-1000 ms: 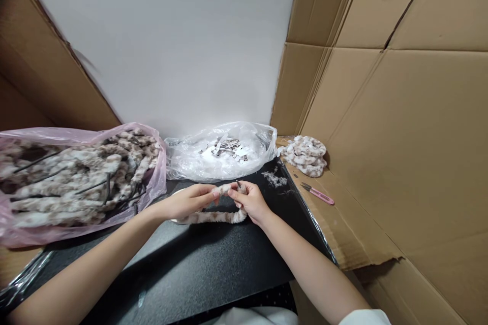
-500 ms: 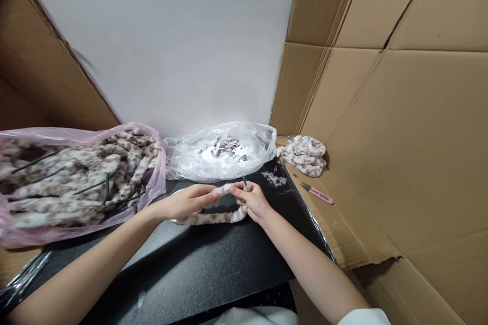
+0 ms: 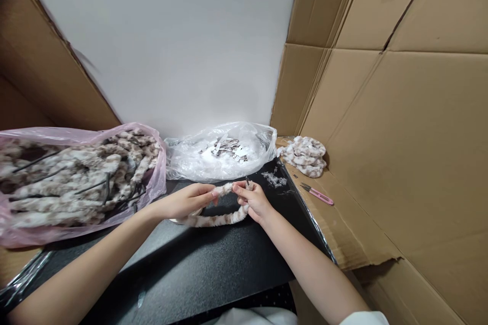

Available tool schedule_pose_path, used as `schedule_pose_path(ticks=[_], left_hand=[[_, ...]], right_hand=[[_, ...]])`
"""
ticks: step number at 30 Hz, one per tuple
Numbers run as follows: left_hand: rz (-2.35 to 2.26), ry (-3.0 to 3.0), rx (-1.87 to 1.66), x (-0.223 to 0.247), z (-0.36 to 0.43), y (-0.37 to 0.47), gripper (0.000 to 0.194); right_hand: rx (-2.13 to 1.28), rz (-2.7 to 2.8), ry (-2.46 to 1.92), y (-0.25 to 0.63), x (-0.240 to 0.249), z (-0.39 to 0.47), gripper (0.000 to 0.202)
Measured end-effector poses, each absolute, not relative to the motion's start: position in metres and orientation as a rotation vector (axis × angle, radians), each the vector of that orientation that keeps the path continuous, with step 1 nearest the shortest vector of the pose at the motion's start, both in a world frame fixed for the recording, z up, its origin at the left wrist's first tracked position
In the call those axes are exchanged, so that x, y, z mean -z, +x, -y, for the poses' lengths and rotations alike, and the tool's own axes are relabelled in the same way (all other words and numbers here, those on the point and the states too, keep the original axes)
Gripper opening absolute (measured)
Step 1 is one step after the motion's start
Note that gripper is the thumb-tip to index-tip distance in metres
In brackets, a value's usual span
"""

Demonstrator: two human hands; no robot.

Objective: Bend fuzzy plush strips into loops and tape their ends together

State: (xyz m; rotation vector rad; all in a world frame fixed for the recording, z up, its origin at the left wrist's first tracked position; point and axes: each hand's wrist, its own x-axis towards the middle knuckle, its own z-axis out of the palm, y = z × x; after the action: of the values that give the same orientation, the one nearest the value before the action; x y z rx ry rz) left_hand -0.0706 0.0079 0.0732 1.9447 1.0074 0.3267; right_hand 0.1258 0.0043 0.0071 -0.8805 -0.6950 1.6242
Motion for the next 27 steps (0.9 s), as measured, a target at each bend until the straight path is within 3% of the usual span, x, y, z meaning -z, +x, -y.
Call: schedule_pose_path(ticks=[15,27], left_hand=[[-0.759,1.391,-0.314,-0.074,-0.02,-0.082,0.04],[-0.79,1.415,-0.302,-0.057,-0.018,-0.075,0.041]], right_hand=[[-1.536,0.557,-0.807,0.145,-0.007,-0.02,0.035],[-1.53,0.99,-0.93,0.131,-0.006,-0.003,0.027]])
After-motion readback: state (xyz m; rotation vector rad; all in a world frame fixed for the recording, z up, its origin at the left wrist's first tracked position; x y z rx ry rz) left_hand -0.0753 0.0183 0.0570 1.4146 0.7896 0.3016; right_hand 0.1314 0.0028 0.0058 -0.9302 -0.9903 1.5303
